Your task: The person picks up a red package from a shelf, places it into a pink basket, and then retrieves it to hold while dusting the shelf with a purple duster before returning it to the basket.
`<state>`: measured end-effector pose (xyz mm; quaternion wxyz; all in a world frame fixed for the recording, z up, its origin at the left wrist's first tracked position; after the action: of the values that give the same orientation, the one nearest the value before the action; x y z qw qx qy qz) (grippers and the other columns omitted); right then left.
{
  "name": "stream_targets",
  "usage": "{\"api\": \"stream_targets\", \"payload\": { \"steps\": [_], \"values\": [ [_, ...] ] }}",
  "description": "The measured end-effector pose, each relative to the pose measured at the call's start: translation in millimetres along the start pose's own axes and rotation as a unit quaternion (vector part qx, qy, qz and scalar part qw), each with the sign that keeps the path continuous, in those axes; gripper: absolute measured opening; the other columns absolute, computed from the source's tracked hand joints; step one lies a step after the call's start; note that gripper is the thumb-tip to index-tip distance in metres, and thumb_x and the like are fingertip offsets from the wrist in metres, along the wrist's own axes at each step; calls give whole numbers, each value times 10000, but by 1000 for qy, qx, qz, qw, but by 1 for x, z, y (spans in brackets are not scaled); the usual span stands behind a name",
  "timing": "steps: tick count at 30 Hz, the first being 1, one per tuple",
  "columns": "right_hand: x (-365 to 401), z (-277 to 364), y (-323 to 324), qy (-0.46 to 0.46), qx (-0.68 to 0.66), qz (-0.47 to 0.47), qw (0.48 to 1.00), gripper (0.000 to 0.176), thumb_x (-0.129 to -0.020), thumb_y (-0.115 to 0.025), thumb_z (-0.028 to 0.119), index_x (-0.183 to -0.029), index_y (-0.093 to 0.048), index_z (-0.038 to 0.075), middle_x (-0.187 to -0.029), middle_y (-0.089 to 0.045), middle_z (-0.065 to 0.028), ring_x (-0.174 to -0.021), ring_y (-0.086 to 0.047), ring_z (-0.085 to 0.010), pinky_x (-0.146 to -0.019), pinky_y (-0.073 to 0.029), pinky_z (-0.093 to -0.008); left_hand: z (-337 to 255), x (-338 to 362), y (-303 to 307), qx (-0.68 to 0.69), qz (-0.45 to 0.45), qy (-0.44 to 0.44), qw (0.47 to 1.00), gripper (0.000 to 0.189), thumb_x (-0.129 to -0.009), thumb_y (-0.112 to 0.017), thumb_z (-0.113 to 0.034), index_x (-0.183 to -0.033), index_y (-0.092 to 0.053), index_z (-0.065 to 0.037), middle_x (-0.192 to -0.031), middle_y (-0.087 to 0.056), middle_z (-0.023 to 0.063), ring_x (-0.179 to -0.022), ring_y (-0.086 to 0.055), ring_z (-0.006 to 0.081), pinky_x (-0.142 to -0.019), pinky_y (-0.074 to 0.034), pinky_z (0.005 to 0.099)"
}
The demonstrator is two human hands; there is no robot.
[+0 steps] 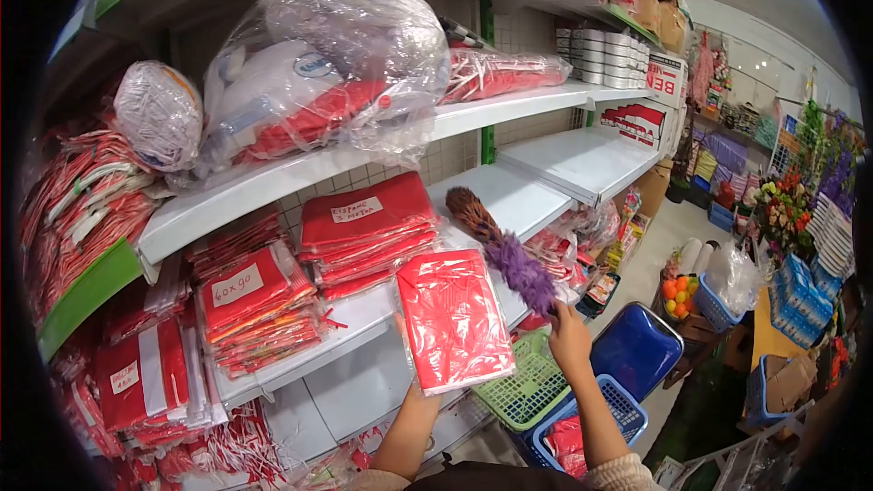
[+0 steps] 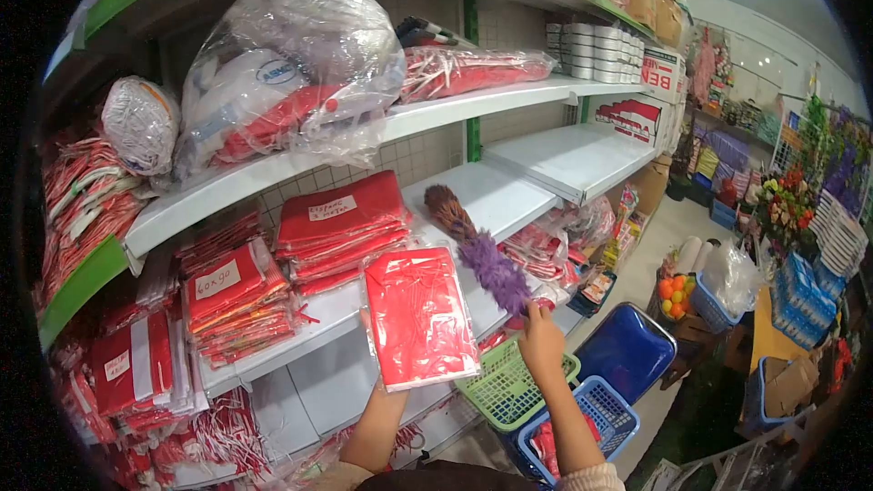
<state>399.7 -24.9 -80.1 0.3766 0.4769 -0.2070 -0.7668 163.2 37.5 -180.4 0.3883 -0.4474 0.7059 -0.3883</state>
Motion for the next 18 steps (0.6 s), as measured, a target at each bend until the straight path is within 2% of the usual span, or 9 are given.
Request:
{"api": "stream_targets", "payload": {
  "steps": [5, 9, 13, 16, 18],
  "values": [
    [-65, 10, -67, -3, 43, 23, 999, 213, -789, -565, 101, -998, -554, 58, -857, -622, -188, -738, -610, -376, -629, -480, -465, -8, 8, 3, -1, -8, -17, 1000, 665, -886, -367, -573, -1364, -336, -112, -1358, -407, 136, -1203, -428, 335, -1003, -322, 550],
    [-99, 33, -72, 23, 56, 13, 998, 181, -739, -542, 39, -920, -548, 29, -776, -621, -218, -718, -615, -407, -629, -488, -486, -13, 11, 2, 4, -9, -26, 1000, 675, -883, -366, -583, -1368, -331, -116, -1362, -403, 136, -1207, -424, 338, -1004, -318, 556],
    [-124, 37, -91, 53, 48, 29, 997, 153, -738, -552, 50, -889, -555, 25, -728, -621, -227, -722, -618, -420, -644, -483, -507, -14, 10, -8, 21, -2, -29, 999, 684, -880, -364, -593, -1371, -326, -119, -1366, -399, 136, -1210, -420, 341, -1004, -313, 562],
    [-131, 36, -93, 35, 67, 105, 992, 214, -790, -570, 120, -980, -570, 22, -861, -622, -237, -792, -621, -397, -677, -488, -489, -17, 5, -25, 45, 11, -31, 998, 692, -877, -363, -601, -1374, -322, -122, -1369, -396, 136, -1213, -417, 344, -1005, -310, 566],
    [-117, 46, -72, 47, 63, 70, 994, 300, -822, -571, 183, -1076, -554, 25, -1000, -587, -243, -903, -599, -372, -730, -485, -462, -20, 3, -35, 61, 16, -31, 998, 697, -876, -363, -606, -1376, -320, -123, -1371, -394, 137, -1215, -415, 346, -1005, -308, 569]
  ]
}}
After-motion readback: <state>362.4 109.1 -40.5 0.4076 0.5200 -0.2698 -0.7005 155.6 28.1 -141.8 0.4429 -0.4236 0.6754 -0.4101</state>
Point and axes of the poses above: each hand's wrist, its own x-axis away from the middle knuckle, its own y-axis out of the back of the hand, z = x × y, the point moved 5 cm from there along -x, towards the middle knuckle
